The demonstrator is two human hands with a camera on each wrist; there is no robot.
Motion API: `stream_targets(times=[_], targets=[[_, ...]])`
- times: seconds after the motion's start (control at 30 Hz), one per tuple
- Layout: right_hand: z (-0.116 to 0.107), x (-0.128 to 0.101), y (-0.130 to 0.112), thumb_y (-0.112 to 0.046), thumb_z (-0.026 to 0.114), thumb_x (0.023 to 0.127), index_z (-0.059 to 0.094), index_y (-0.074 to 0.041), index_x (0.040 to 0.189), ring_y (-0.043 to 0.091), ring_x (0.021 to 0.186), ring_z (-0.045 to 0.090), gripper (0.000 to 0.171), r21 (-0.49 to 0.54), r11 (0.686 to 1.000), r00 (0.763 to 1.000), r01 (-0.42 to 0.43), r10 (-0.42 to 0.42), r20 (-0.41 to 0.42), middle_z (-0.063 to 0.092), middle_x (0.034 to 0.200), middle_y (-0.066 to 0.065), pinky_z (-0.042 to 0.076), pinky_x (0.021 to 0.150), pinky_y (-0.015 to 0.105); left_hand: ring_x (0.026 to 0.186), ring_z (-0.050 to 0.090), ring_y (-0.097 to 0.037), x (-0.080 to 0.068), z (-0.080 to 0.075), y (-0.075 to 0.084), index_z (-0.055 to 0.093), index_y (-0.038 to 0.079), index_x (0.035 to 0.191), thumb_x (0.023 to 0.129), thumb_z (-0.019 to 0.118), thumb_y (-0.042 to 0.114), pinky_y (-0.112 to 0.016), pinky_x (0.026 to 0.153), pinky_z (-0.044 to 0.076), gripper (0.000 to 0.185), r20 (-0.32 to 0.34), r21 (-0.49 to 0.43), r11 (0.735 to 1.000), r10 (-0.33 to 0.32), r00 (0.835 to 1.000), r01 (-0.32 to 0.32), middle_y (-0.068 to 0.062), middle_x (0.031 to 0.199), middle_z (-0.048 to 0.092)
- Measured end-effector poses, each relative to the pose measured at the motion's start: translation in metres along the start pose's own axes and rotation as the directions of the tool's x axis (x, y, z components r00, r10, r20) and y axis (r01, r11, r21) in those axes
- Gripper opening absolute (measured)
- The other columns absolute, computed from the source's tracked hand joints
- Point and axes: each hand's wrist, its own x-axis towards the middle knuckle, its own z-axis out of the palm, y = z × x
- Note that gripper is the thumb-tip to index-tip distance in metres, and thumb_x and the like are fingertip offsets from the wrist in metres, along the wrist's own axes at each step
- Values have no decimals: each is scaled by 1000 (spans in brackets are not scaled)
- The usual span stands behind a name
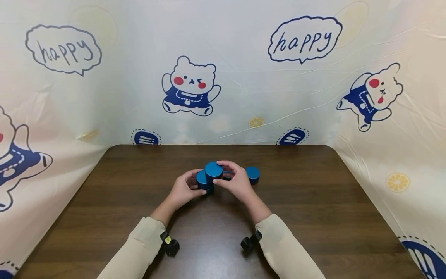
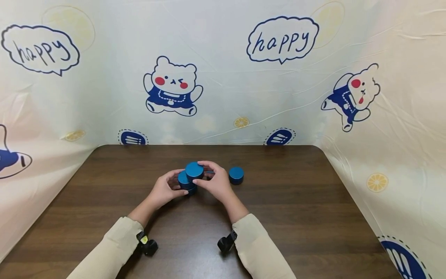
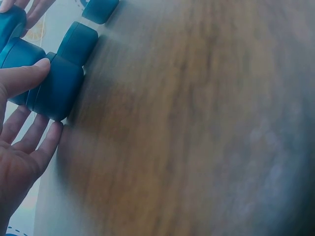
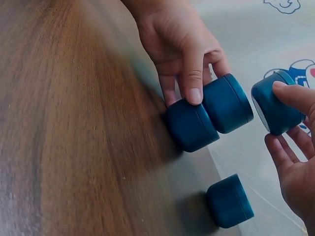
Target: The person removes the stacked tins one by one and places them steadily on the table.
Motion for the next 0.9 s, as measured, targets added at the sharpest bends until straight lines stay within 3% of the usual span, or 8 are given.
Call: stream_targets(times=[0.27,0.9], targets=[[-5,-3,0,-2,78,81,60,-3,129,35,116,56,51,-17,999,999,-38,38,-34,59,128,17,45,101,50,112,60,-31,0,0,-2,54,15,135,75,84,4,-42,92,52,67,-2,4,1000,-1,1000,1,-11,128,60],[-15,-13,-2,-1,78,81,60,-1,128,33,115,57,50,-5,1000,997,-25,25,-77,59,129,17,45,101,51,112,61,-31,1,0,-2,55,15,135,75,84,3,-41,91,53,68,-1,1,1000,3,1000,-3,-11,127,60]])
